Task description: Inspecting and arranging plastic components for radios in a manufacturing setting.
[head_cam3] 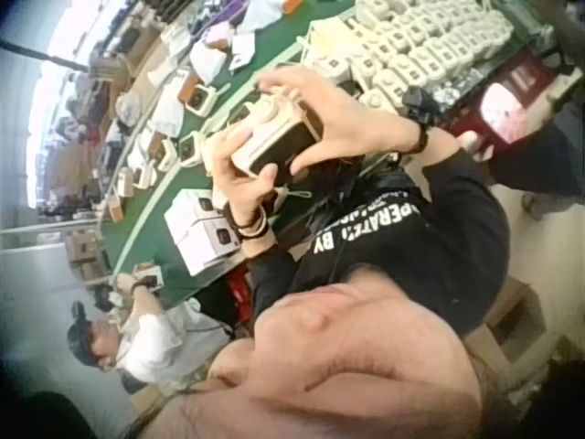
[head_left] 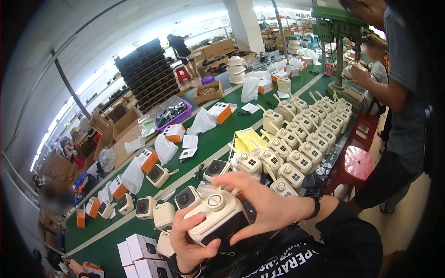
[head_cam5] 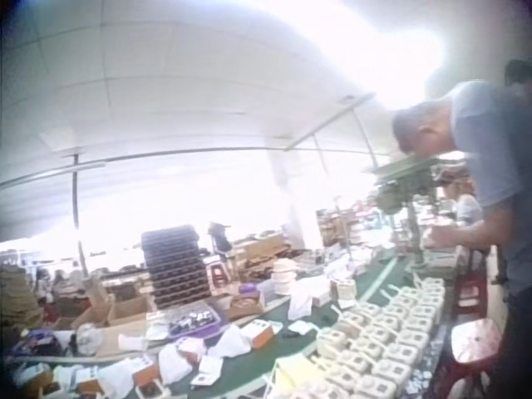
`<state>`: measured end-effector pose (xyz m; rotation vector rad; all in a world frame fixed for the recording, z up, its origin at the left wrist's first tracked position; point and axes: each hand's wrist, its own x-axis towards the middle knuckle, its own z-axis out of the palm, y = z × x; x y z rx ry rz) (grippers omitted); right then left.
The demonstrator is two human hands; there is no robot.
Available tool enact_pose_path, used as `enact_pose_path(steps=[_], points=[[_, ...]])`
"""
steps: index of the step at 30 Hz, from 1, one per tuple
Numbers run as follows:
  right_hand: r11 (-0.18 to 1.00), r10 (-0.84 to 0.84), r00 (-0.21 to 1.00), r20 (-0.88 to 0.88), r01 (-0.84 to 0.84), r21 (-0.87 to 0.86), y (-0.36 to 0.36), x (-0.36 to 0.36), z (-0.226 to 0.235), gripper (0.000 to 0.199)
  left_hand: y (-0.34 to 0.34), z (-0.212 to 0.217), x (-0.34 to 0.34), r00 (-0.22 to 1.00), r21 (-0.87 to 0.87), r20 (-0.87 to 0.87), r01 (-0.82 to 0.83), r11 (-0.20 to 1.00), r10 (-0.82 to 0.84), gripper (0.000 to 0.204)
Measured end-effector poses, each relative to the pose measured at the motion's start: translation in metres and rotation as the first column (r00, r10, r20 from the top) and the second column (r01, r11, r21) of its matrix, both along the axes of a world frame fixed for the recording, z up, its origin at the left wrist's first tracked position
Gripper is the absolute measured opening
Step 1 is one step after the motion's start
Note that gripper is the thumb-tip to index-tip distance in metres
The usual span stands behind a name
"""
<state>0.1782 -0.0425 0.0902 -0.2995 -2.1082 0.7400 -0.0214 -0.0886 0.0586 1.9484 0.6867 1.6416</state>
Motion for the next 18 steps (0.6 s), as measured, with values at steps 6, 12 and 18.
enact_pose_path(steps=[6, 12, 18], points=[[0.941, -0.104, 0.937, -0.334, -0.016, -0.337, -0.001, -0.015, -0.022, 0.09, 0.011, -0.009, 0.016, 0.891, -0.339, 0.428, 0.002, 0.941, 0.153, 0.064], [0.762, -0.017, 0.847, -0.531, -0.334, -0.556, 0.004, -0.032, -0.036, 0.072, 0.024, -0.009, 0.011, 0.829, -0.398, 0.541, 0.104, 0.911, 0.142, 0.054], [0.715, -0.058, 0.828, -0.558, -0.356, -0.602, 0.01, -0.041, -0.051, 0.074, 0.029, -0.013, 0.011, 0.846, -0.352, 0.466, -0.091, 0.931, 0.259, 0.053]])
